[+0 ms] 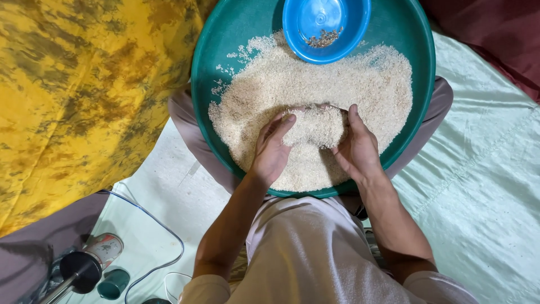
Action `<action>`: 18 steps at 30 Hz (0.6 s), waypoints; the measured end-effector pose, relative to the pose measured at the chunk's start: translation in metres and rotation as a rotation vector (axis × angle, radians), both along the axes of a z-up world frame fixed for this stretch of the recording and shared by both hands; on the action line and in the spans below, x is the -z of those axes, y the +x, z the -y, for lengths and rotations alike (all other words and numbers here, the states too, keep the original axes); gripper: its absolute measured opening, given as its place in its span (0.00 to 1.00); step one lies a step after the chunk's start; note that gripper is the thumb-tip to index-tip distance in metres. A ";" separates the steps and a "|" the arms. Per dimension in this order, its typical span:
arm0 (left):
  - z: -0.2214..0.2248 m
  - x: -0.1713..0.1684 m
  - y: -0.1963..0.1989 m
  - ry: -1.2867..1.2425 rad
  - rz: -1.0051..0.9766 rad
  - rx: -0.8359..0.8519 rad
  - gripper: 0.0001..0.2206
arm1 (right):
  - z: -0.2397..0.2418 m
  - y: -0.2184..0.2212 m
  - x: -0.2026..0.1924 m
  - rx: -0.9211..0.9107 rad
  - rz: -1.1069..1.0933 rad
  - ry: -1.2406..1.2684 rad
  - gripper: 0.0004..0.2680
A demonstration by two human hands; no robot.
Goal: The person sorts rice by hand, removing debris from the rice and placing it into a separate bowl, then shifting the rice in a basin to continue the process.
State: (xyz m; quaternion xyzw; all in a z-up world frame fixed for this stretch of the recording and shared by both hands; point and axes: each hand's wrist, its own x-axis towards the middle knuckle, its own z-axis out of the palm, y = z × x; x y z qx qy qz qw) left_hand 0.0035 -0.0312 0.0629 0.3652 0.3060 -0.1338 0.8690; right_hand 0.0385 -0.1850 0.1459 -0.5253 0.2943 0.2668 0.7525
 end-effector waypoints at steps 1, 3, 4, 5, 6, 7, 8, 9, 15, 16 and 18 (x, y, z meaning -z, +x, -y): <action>0.001 0.003 -0.001 0.000 -0.002 -0.001 0.09 | 0.007 -0.002 0.014 -0.001 -0.002 0.000 0.35; 0.002 0.010 -0.004 0.052 0.087 0.033 0.10 | 0.021 -0.005 0.044 0.066 -0.047 0.052 0.25; 0.001 0.004 -0.002 0.052 0.087 0.032 0.10 | 0.020 -0.004 0.044 0.065 -0.048 0.052 0.25; 0.001 -0.001 -0.001 0.182 0.148 0.092 0.13 | 0.019 -0.003 0.044 0.035 0.010 0.040 0.24; 0.000 -0.006 0.001 0.311 0.208 0.154 0.17 | 0.018 -0.002 0.044 0.007 0.067 0.028 0.23; -0.003 -0.006 0.001 0.310 0.208 0.154 0.17 | 0.027 -0.007 0.067 0.008 0.066 0.027 0.23; -0.007 -0.006 0.001 0.454 0.248 0.236 0.17 | 0.036 -0.011 0.089 -0.143 0.296 -0.162 0.18; -0.012 -0.007 0.002 0.597 0.288 0.318 0.18 | 0.045 -0.015 0.112 -0.291 0.524 -0.354 0.13; -0.033 -0.011 -0.006 1.030 0.382 0.427 0.16 | 0.059 -0.006 0.063 -0.471 0.608 -0.588 0.11; -0.034 -0.012 -0.010 1.027 0.381 0.431 0.16 | 0.067 -0.007 0.061 -0.470 0.604 -0.590 0.11; -0.036 -0.013 -0.016 1.135 0.374 0.345 0.15 | 0.081 -0.008 0.057 -0.548 0.586 -0.735 0.14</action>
